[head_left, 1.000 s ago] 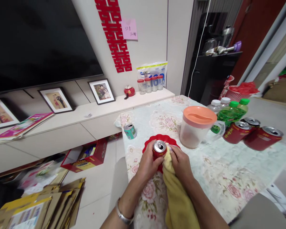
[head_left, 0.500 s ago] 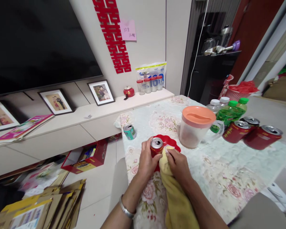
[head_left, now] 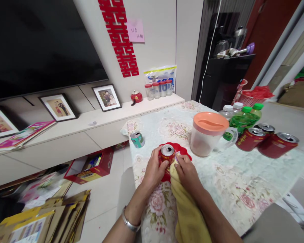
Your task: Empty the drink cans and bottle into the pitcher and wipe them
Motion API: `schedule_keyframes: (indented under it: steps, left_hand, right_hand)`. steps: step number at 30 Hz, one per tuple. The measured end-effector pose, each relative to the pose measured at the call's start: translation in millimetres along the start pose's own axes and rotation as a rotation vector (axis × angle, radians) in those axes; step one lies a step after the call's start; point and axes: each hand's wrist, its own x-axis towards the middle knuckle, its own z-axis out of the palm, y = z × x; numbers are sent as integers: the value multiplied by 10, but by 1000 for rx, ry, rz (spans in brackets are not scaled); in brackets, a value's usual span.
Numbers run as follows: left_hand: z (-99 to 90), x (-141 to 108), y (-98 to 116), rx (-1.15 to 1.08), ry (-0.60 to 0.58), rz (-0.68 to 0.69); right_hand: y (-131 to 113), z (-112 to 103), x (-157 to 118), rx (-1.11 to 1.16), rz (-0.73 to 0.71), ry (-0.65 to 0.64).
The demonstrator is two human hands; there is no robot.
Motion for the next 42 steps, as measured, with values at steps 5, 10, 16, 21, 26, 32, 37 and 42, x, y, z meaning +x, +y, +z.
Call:
schedule_keyframes:
  steps: [5, 10, 16, 21, 26, 32, 37, 42]
  left_hand:
    - [-29, 18, 84, 99, 23, -11]
    - [-25, 16, 142, 78, 50, -19]
    - [58, -35, 123, -128, 25, -86]
    - [85, -75, 93, -197, 15, -92]
    - [48, -38, 59, -3, 26, -18]
    - [26, 19, 63, 71, 6, -26]
    - [70, -17, 97, -11, 44, -33]
    - [118, -54, 66, -108, 59, -114]
  right_hand:
    - [-9, -16, -2, -11, 26, -71]
    - [-20, -64, 2, 126, 113, -10]
    - [-108, -72, -12, 356, 190, 127]
    - [-179, -86, -1, 352, 109, 128]
    - [-111, -81, 30, 90, 54, 3]
    - [34, -34, 13, -25, 76, -73]
    - [44, -49, -11, -58, 82, -83]
    - [-17, -120, 0, 14, 81, -19]
